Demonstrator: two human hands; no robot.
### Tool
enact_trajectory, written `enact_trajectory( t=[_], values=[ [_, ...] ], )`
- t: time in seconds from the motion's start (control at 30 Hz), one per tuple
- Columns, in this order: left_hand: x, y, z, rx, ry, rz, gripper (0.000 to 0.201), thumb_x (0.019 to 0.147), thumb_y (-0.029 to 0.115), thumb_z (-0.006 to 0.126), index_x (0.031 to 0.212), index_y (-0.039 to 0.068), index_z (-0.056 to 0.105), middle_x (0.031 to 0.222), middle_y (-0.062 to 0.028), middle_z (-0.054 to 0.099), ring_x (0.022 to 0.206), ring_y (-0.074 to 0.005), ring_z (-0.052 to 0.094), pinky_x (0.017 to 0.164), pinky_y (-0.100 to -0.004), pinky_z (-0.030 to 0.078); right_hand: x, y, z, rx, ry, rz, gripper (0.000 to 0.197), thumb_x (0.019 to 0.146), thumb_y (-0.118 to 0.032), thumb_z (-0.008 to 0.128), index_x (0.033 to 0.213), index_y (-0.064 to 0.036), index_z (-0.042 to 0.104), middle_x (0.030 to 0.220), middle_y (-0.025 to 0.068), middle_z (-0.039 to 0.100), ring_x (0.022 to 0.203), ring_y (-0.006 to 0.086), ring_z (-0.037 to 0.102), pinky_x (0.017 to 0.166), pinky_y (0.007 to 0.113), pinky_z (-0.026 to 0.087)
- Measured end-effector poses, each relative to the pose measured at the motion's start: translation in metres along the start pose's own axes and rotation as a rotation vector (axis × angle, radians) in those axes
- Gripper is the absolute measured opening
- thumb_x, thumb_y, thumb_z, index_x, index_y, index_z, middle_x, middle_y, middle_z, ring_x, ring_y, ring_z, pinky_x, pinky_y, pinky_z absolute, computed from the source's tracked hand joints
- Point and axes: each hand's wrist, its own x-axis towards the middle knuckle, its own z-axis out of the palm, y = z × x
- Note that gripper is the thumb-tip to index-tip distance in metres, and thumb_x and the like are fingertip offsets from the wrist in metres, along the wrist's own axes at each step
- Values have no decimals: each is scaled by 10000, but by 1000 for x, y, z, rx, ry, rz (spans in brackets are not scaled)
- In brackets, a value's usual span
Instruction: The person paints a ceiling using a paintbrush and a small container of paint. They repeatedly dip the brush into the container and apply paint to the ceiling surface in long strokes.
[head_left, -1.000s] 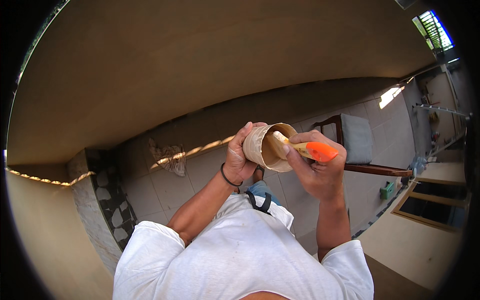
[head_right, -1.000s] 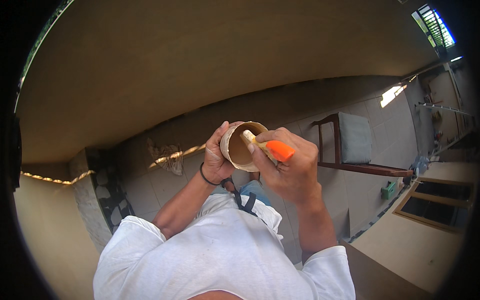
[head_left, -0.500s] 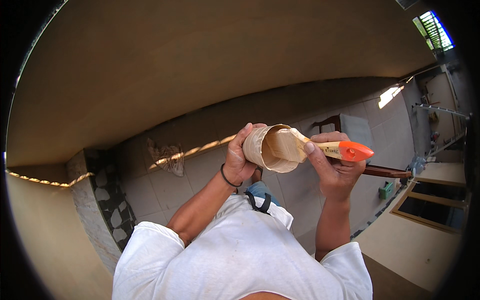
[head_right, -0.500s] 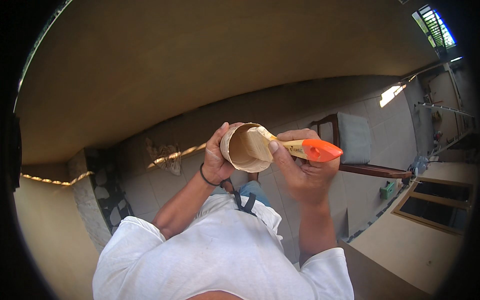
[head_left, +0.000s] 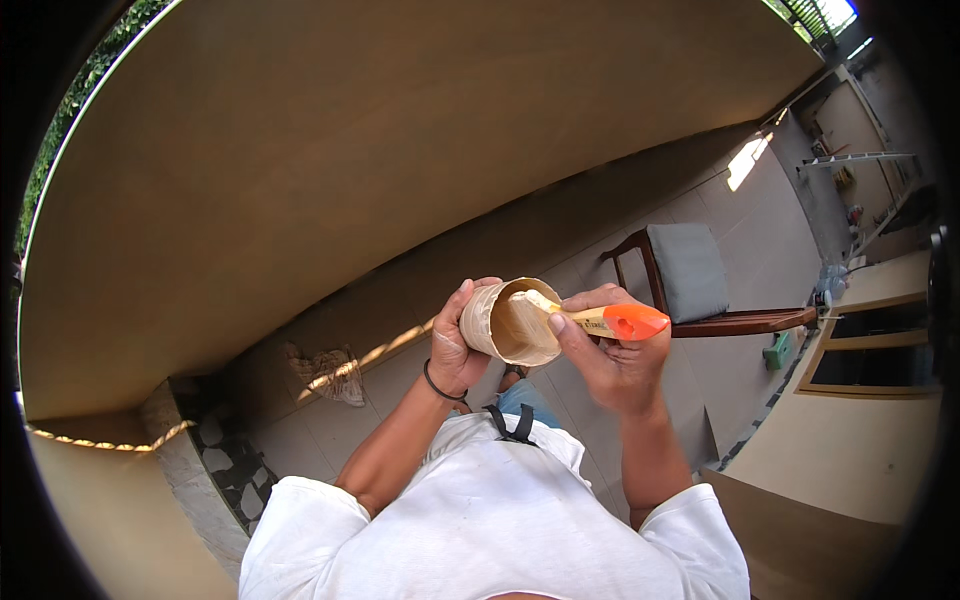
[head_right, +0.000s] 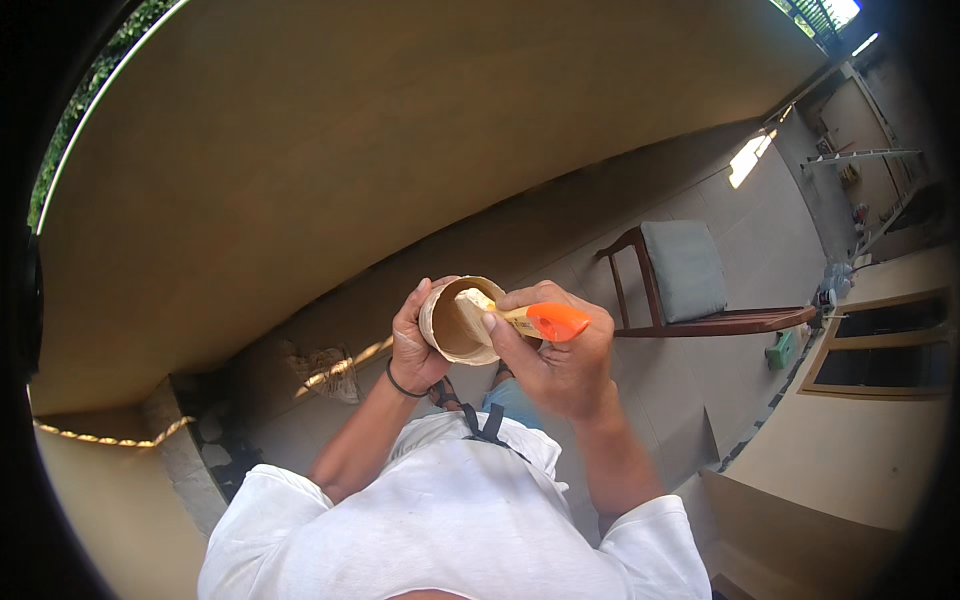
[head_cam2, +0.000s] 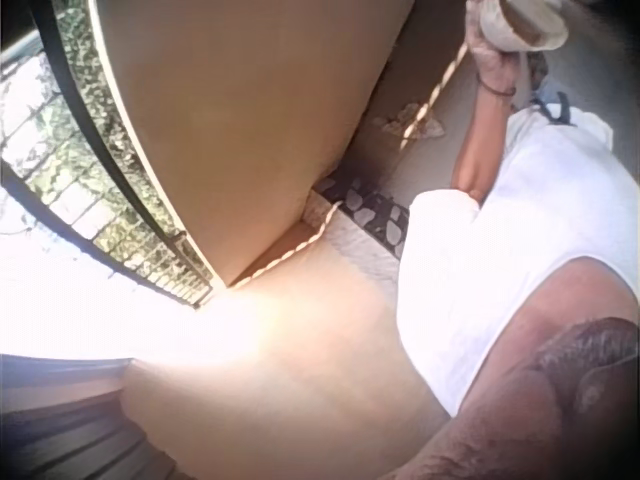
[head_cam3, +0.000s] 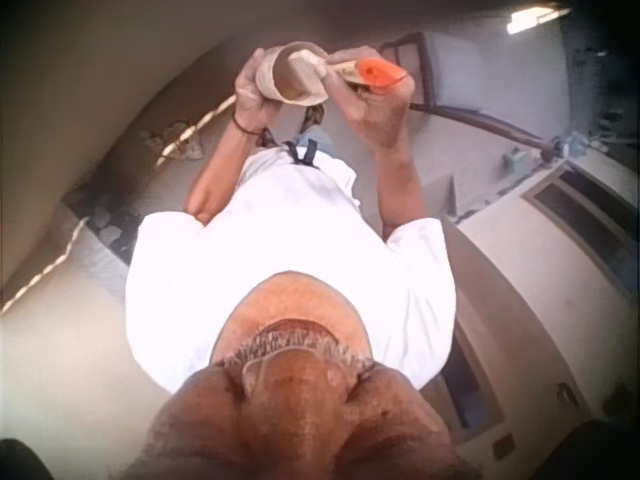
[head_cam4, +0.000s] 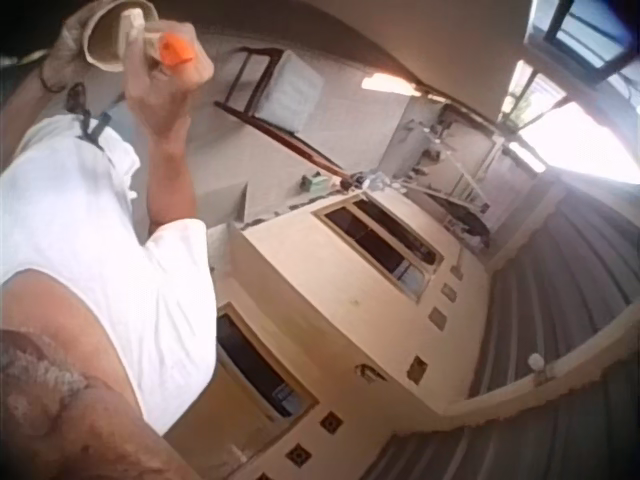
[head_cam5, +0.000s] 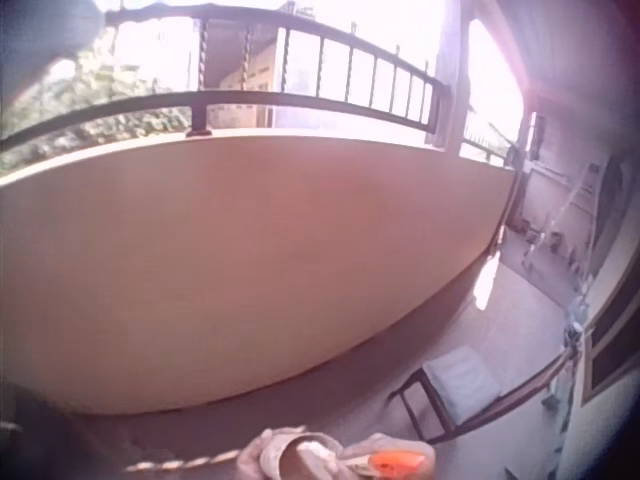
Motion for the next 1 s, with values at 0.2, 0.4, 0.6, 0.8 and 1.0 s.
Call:
enact_trajectory(
  t=[0.2, 0.4, 0.6, 0.8, 1.0],
  values=[
    [30, -19, 9, 41, -36, -23, 433, 1062, 433, 582, 1206, 42, 698, 1157, -137, 757, 1072, -254, 726, 987, -419, 583, 23, 30, -19, -201, -93, -213, 101, 885, 10, 800, 947, 33, 724, 855, 84, 753, 734, 98, 708, 641, 247, 563],
    [55, -45, 24, 28, -27, -50, 423, 1054, 434, 605, 1199, 47, 695, 1135, -123, 758, 1051, -237, 729, 967, -407, 591, 27, 42, -52, -167, -21, -51, 88, 889, -2, 799, 936, 24, 729, 846, 86, 754, 723, 97, 711, 630, 240, 556],
    [77, -65, 46, 17, 20, -68, 416, 1047, 433, 621, 1192, 50, 692, 1126, -115, 757, 1045, -234, 729, 972, -416, 592, 33, 47, -103, 167, 220, 122, 73, 914, 17, 777, 959, 42, 726, 841, 87, 746, 726, 95, 695, 632, 232, 551],
    [110, -82, 57, 20, 30, -73, 432, 1055, 443, 595, 1196, 48, 698, 1155, -125, 754, 1077, -259, 723, 983, -448, 590, 36, 74, -128, 175, 193, 52, 119, 913, 15, 792, 1010, 24, 724, 922, 93, 744, 791, 105, 705, 686, 232, 558],
    [137, -102, 67, 49, -3, -124, 455, 1048, 457, 588, 1213, 49, 704, 1199, -132, 750, 1139, -275, 709, 1030, -467, 569, 38, 96, -153, 242, 220, 42, 120, 924, 23, 785, 1031, 23, 730, 933, 98, 748, 786, 106, 694, 672, 236, 551]
  ],
)
